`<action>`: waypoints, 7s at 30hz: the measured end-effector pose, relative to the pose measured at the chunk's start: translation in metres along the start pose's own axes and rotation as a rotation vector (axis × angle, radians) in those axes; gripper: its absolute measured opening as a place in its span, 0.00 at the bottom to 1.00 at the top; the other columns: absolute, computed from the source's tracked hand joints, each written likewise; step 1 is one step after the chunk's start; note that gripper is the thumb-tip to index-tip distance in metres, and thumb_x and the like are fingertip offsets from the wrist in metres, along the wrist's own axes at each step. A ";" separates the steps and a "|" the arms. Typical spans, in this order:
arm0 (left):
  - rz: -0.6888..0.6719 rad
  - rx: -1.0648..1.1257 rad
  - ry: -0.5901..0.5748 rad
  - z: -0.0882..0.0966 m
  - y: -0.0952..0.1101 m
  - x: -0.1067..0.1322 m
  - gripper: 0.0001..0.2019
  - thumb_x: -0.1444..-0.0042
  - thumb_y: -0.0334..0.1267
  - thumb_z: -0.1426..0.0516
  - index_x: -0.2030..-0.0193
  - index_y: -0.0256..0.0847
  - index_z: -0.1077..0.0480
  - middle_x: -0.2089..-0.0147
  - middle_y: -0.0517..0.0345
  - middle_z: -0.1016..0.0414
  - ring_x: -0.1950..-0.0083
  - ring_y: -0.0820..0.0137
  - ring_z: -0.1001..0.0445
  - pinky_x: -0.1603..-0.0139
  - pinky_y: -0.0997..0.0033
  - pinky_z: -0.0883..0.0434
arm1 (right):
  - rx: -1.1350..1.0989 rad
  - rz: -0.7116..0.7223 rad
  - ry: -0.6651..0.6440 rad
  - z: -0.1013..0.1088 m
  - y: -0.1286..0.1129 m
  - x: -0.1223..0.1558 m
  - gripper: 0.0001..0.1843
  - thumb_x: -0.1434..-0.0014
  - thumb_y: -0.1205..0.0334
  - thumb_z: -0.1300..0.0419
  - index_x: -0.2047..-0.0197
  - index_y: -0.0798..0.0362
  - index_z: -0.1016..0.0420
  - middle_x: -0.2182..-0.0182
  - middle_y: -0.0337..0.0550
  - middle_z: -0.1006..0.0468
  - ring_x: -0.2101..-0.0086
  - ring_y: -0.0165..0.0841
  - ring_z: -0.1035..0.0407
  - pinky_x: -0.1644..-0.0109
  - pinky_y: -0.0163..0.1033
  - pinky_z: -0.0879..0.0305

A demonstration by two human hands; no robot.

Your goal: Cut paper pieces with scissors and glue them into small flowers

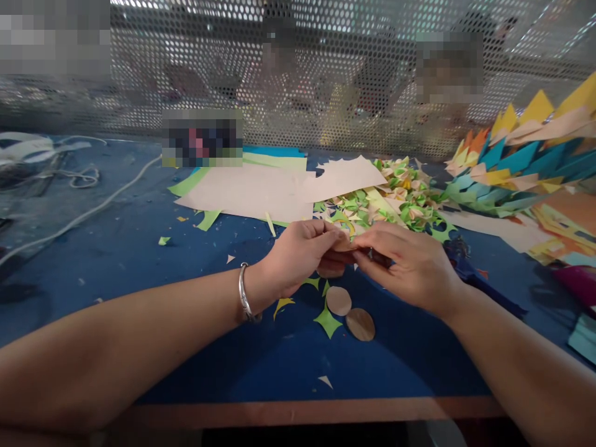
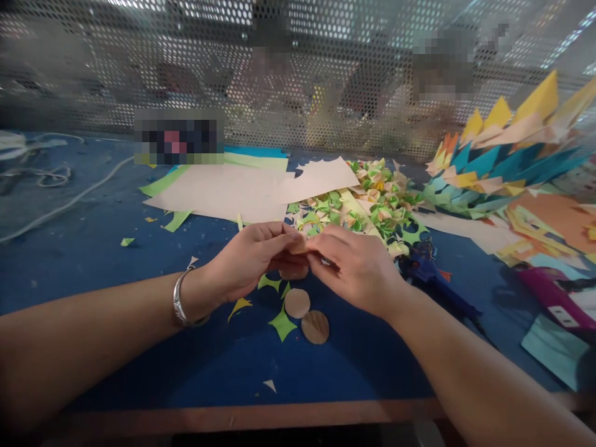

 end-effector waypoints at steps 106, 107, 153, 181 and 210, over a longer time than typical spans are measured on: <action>-0.344 -0.504 -0.303 -0.015 0.028 0.008 0.10 0.38 0.41 0.43 0.67 0.37 0.31 0.69 0.56 0.22 0.69 0.74 0.23 0.68 0.75 0.25 | -0.815 -0.608 -0.056 -0.013 0.044 0.010 0.09 0.36 0.59 0.41 0.67 0.55 0.30 0.78 0.33 0.32 0.84 0.21 0.36 0.82 0.29 0.42; -0.351 -0.539 -0.293 -0.014 0.029 0.007 0.11 0.38 0.42 0.43 0.69 0.38 0.32 0.71 0.56 0.23 0.71 0.74 0.25 0.69 0.76 0.27 | -0.777 -0.606 -0.064 -0.013 0.046 0.009 0.09 0.36 0.59 0.41 0.67 0.54 0.30 0.78 0.33 0.33 0.84 0.22 0.36 0.81 0.29 0.42; -0.431 -0.890 -0.114 -0.025 0.035 0.021 0.08 0.43 0.32 0.41 0.56 0.39 0.32 0.70 0.62 0.28 0.69 0.74 0.30 0.69 0.73 0.35 | -0.234 -0.485 0.008 0.010 0.062 0.009 0.06 0.38 0.59 0.40 0.66 0.52 0.27 0.77 0.38 0.29 0.78 0.27 0.37 0.75 0.35 0.40; -0.111 -0.112 -0.012 0.003 0.010 -0.001 0.01 0.45 0.28 0.38 0.65 0.34 0.26 0.69 0.58 0.23 0.66 0.75 0.23 0.66 0.77 0.31 | -0.184 -0.159 -0.039 0.008 0.017 -0.001 0.04 0.38 0.63 0.41 0.63 0.49 0.25 0.70 0.40 0.25 0.74 0.29 0.33 0.70 0.36 0.37; -0.299 -0.343 0.008 -0.003 0.019 0.006 0.04 0.46 0.33 0.38 0.64 0.36 0.28 0.67 0.56 0.22 0.68 0.74 0.24 0.69 0.76 0.28 | -0.350 -0.399 -0.077 -0.004 0.035 0.003 0.07 0.39 0.59 0.39 0.67 0.52 0.28 0.76 0.36 0.29 0.79 0.24 0.40 0.77 0.32 0.44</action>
Point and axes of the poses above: each hand's wrist, its own x-axis away from the middle knuckle, its own z-axis out of the back of the hand, y = z × x, the point moved 9 cm from there along -x, towards the middle knuckle
